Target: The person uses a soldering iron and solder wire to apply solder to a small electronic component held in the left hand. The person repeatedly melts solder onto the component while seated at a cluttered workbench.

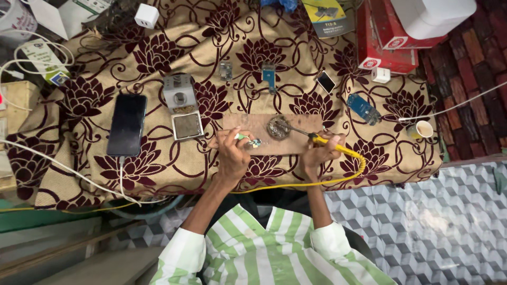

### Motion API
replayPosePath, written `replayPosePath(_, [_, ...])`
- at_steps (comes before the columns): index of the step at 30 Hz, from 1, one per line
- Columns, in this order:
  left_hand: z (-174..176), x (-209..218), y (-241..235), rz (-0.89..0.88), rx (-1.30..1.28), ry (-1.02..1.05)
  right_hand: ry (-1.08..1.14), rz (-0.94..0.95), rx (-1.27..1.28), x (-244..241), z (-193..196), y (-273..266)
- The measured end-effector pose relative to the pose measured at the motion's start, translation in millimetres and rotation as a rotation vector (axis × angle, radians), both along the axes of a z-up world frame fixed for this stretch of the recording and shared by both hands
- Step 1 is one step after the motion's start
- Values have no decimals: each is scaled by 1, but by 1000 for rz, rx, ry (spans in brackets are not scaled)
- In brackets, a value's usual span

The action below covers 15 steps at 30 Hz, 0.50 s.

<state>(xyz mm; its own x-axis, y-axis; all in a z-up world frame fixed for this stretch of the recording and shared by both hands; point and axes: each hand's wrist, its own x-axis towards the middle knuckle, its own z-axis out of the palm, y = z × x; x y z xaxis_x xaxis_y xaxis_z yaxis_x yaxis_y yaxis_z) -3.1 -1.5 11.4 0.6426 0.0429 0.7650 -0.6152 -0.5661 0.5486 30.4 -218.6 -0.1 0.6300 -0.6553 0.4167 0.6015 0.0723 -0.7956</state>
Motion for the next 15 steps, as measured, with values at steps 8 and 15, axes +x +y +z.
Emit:
replayPosePath(8, [-25, 7, -4, 29, 25, -11, -71, 100, -16, -6, -10, -4])
replayPosePath(15, [-24, 6, -3, 13, 13, 21, -46, 274, 239, -26, -13, 9])
